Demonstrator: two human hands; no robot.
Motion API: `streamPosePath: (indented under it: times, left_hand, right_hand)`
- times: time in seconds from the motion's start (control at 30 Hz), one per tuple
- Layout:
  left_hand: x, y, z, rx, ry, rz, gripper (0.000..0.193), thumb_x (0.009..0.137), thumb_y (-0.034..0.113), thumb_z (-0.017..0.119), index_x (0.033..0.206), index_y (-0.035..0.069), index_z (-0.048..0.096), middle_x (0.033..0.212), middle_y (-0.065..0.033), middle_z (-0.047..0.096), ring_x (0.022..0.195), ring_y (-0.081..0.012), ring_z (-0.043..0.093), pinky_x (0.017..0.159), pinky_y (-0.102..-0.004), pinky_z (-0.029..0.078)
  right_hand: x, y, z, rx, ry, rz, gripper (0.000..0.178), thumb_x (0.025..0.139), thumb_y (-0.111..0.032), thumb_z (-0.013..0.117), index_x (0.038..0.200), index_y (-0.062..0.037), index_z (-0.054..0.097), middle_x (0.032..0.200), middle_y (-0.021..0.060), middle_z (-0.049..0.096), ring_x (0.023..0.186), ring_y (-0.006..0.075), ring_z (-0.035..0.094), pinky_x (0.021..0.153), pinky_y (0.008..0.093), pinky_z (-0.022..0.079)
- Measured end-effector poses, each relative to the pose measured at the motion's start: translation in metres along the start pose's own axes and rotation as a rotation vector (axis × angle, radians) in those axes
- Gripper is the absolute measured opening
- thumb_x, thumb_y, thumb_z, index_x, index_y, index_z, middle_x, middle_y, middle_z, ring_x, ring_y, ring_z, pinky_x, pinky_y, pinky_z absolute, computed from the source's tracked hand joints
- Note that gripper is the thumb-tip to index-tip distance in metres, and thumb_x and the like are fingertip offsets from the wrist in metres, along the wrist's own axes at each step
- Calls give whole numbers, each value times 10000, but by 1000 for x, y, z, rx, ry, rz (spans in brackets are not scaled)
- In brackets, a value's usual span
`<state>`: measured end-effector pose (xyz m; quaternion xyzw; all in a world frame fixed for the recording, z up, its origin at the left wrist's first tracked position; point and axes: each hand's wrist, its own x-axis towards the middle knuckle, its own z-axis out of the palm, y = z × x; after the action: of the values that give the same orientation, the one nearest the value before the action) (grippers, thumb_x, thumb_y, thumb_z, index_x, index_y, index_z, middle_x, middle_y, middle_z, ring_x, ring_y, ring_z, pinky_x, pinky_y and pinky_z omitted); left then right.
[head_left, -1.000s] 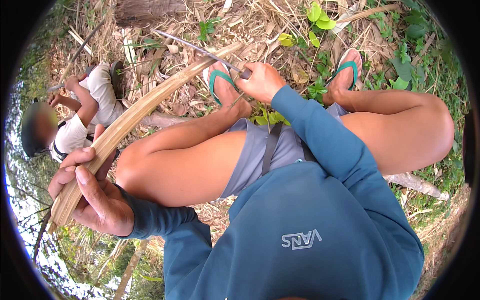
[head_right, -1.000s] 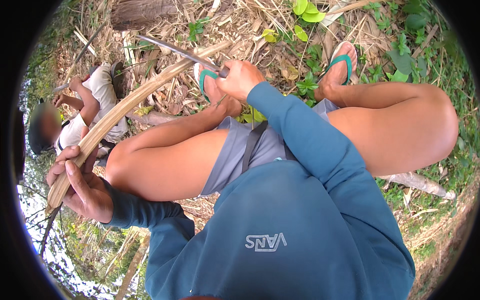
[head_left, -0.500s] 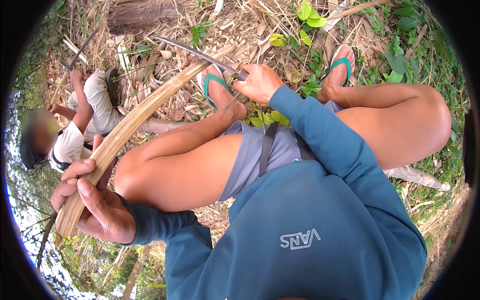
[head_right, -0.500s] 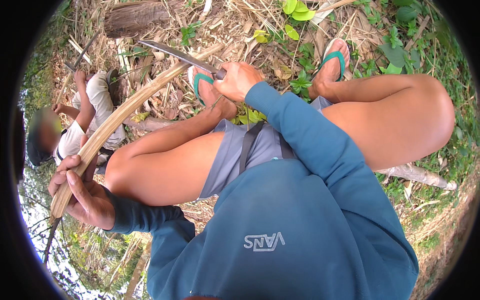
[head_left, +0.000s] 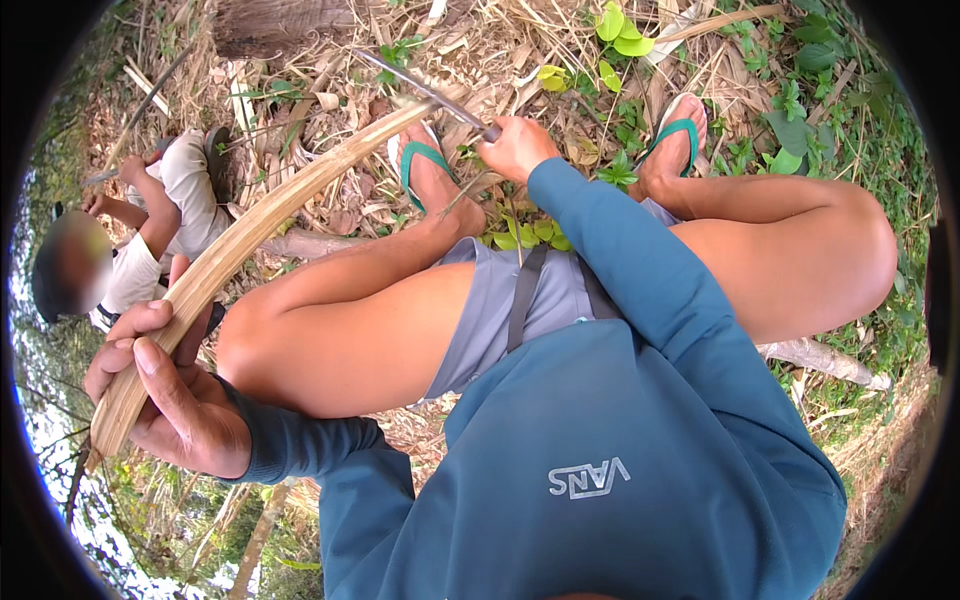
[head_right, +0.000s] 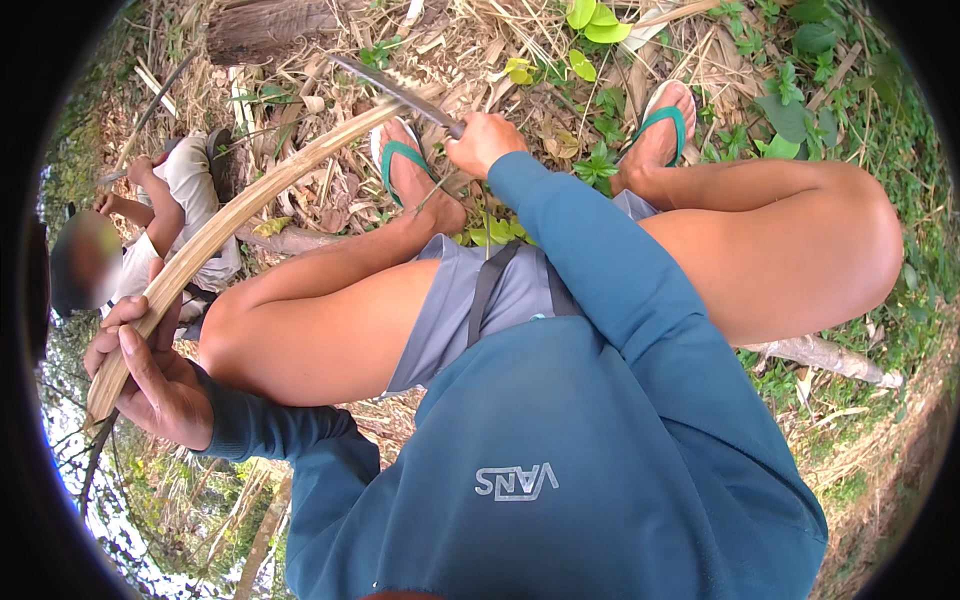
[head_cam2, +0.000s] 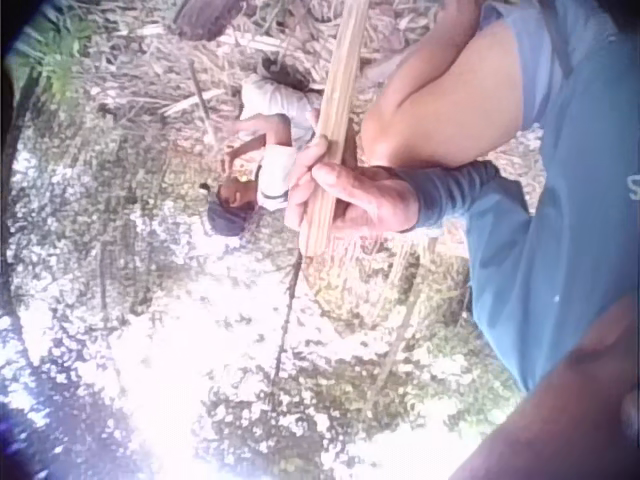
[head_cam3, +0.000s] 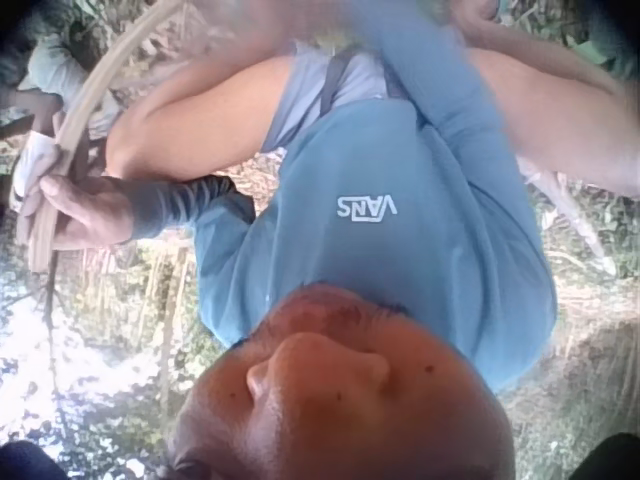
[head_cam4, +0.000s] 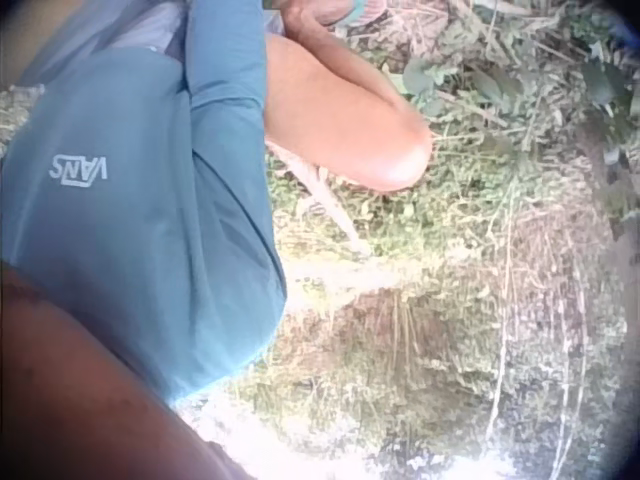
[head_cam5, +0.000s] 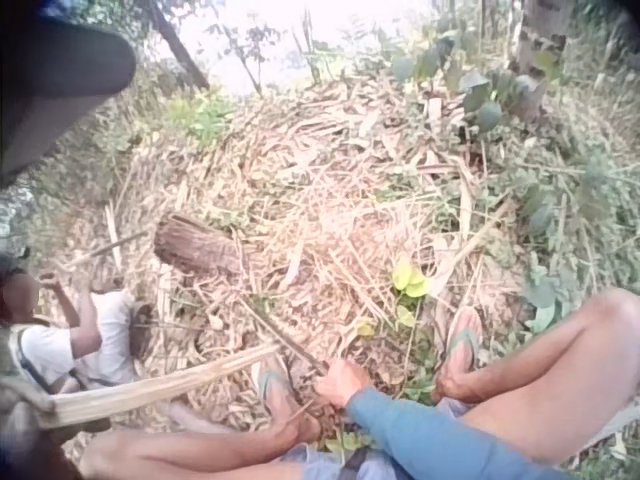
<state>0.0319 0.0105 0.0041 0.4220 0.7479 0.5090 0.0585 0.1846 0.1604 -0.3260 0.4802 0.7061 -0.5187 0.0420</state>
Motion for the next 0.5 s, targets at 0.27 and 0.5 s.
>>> streamPosePath:
  times: [0.27,0.5]
  left_hand:
    - [-7,-5,-5,-20,23,3,104,991,67,444,1029,-29,432,1040,-246,577,1044,-491,605,768,-374,641]
    - [-4,-7,-15,3,30,-47,108,998,76,436,1026,-28,426,1055,-239,573,1068,-491,592,786,-387,637]
  right_hand:
    - [-15,-3,6,2,-8,-79,324,755,-318,594,860,-19,656,808,247,662,819,408,652,794,485,508]
    - [-10,-14,-18,-95,-108,-30,335,765,-300,606,966,-47,699,938,258,676,929,406,652,869,465,512]
